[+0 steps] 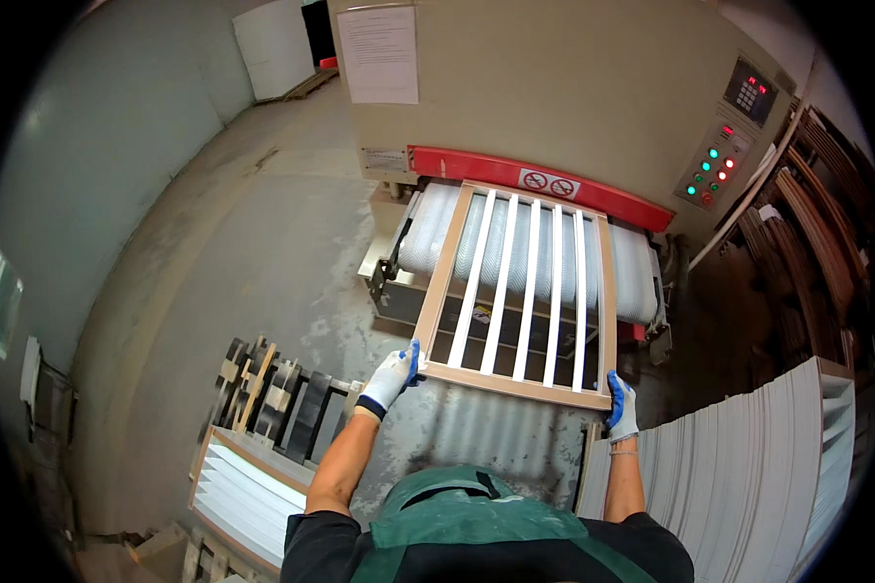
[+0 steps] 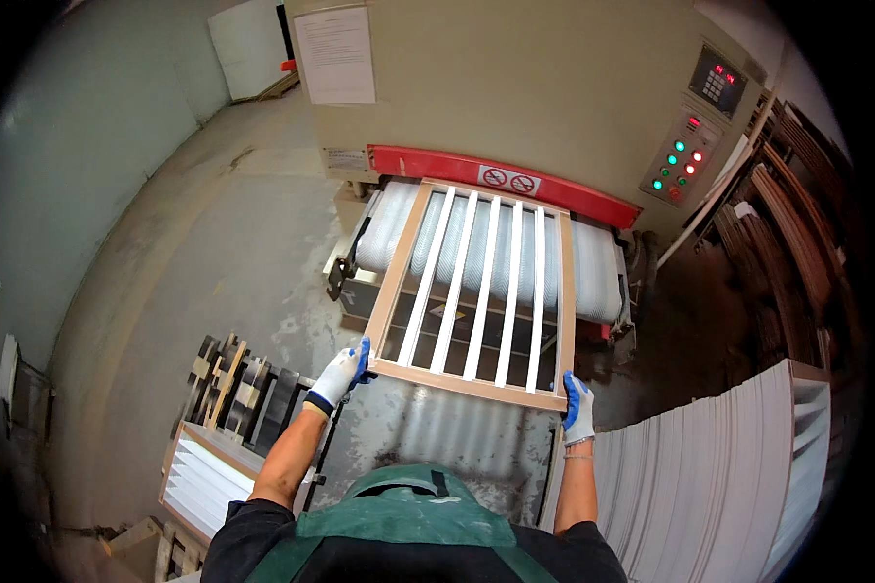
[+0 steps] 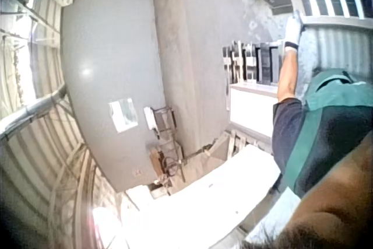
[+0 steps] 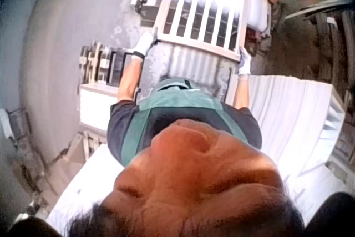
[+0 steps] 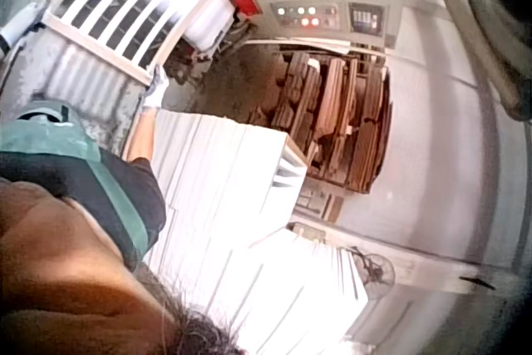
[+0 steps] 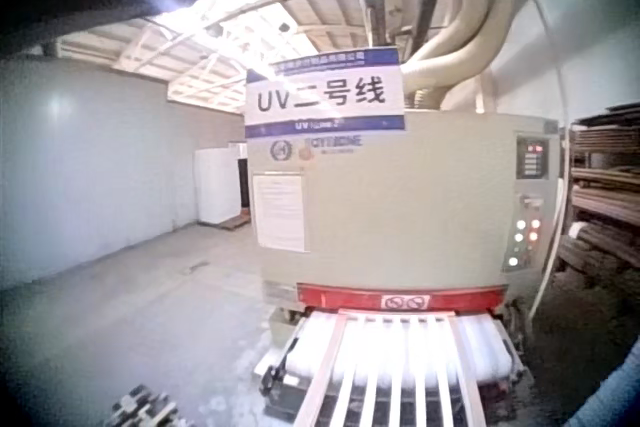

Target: The person repeatedly picks up wooden frames with white slats and places them onto a UV processing machine. The person handles the frames one at a time, feeding them into the machine and then removing them to place them on a stack on the floor.

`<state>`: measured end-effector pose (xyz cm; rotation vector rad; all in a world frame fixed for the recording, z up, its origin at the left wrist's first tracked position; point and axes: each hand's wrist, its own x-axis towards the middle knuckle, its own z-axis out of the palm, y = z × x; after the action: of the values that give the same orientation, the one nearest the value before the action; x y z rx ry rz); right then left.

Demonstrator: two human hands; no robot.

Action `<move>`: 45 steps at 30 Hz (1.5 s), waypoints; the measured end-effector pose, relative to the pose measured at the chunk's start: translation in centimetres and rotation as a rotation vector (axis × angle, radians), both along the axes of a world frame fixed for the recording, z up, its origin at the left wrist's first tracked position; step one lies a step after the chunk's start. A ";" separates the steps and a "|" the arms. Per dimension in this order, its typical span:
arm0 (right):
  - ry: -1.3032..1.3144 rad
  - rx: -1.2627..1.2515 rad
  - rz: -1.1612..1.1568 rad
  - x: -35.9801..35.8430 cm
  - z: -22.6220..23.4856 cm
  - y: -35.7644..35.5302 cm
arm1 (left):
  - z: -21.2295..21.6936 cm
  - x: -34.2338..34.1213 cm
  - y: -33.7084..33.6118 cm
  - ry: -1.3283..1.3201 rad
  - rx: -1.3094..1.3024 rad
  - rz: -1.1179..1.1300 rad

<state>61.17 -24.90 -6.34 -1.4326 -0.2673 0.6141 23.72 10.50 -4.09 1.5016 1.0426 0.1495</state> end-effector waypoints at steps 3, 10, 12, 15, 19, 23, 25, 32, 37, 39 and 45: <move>-0.055 0.051 -0.036 1.9 -1.9 -0.5 | -0.9 1.3 0.1 -0.045 -0.060 0.069; -0.028 -0.125 0.065 1.0 0.1 1.0 | -1.3 0.3 -0.6 -0.199 0.106 0.006; 0.086 -0.130 0.032 0.8 0.5 0.7 | 0.2 0.8 -1.8 -0.176 0.004 0.028; 0.145 -0.124 0.048 -1.2 2.5 0.7 | -0.7 -1.3 -2.7 -0.266 -0.012 0.003; 0.153 -0.183 0.001 -2.8 1.8 -2.4 | -0.2 -2.7 -5.0 -0.151 -0.023 0.011; 0.199 -0.223 -0.042 -5.5 2.1 -5.1 | -1.8 -7.2 -6.1 -0.215 1.286 -0.489; 0.212 -0.216 -0.063 -7.0 2.6 -6.5 | -2.4 -8.1 -7.6 -0.211 1.087 -0.434; 0.180 -0.182 -0.114 -10.7 3.3 -10.7 | -0.6 -9.2 -11.5 -0.201 0.468 -0.258; 0.192 -0.186 -0.147 -12.3 4.3 -12.1 | 2.3 -9.4 -13.0 -0.041 0.183 -0.254; 0.207 -0.195 -0.173 -12.9 4.7 -12.5 | 2.0 -9.9 -13.2 -0.075 0.158 -0.281; 0.248 -0.180 -0.232 -14.6 5.1 -13.7 | 1.5 -10.9 -14.0 -0.051 0.068 -0.312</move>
<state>46.52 -38.63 -1.22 -1.5156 0.1525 0.6288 12.78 -3.48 -2.56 1.6937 0.7581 0.0032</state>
